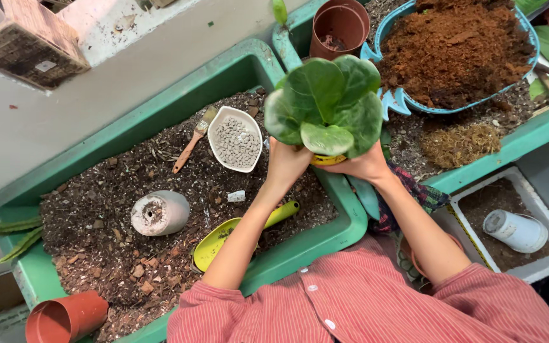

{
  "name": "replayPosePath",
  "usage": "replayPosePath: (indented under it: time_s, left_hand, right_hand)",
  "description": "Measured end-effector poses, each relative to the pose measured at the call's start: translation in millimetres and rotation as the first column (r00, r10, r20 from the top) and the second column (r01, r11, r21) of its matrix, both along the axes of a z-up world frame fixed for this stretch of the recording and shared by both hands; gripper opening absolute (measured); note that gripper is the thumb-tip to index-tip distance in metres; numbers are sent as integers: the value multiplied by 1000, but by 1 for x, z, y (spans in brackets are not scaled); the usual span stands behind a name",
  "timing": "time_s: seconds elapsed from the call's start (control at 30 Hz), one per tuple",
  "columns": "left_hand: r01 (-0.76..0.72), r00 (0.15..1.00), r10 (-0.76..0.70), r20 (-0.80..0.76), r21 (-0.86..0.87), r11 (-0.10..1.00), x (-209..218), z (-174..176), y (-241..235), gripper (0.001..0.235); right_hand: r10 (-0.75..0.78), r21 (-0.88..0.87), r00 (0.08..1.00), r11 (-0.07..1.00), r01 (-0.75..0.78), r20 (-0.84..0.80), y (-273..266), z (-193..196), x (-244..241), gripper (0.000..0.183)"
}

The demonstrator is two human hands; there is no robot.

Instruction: The person repots a leafy green plant into a yellow pot. They use a small green scoop to add soil around the plant, adjust the plant's position, and gently press the soil to secure it.

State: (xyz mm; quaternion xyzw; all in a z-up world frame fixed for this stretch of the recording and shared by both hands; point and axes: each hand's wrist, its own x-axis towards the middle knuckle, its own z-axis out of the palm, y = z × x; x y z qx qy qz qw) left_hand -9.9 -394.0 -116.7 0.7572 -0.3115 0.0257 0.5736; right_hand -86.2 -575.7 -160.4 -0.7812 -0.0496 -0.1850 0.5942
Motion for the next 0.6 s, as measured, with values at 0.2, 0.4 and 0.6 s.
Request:
replayPosePath:
  time_s: [0.2, 0.4, 0.6]
  left_hand:
    - [-33, 999, 32, 13, 22, 999, 7, -4, -4, 24]
    - [-50, 998, 49, 43, 23, 998, 5, -1, 1, 23]
    - [-59, 998, 59, 1, 3, 998, -5, 2, -4, 25]
  right_hand:
    - [0, -137, 1000, 991, 0, 3, -7, 5, 11, 82]
    - [44, -83, 998, 995, -48, -48, -3, 2, 14, 79]
    - [32, -61, 999, 998, -34, -42, -6, -11, 8, 88]
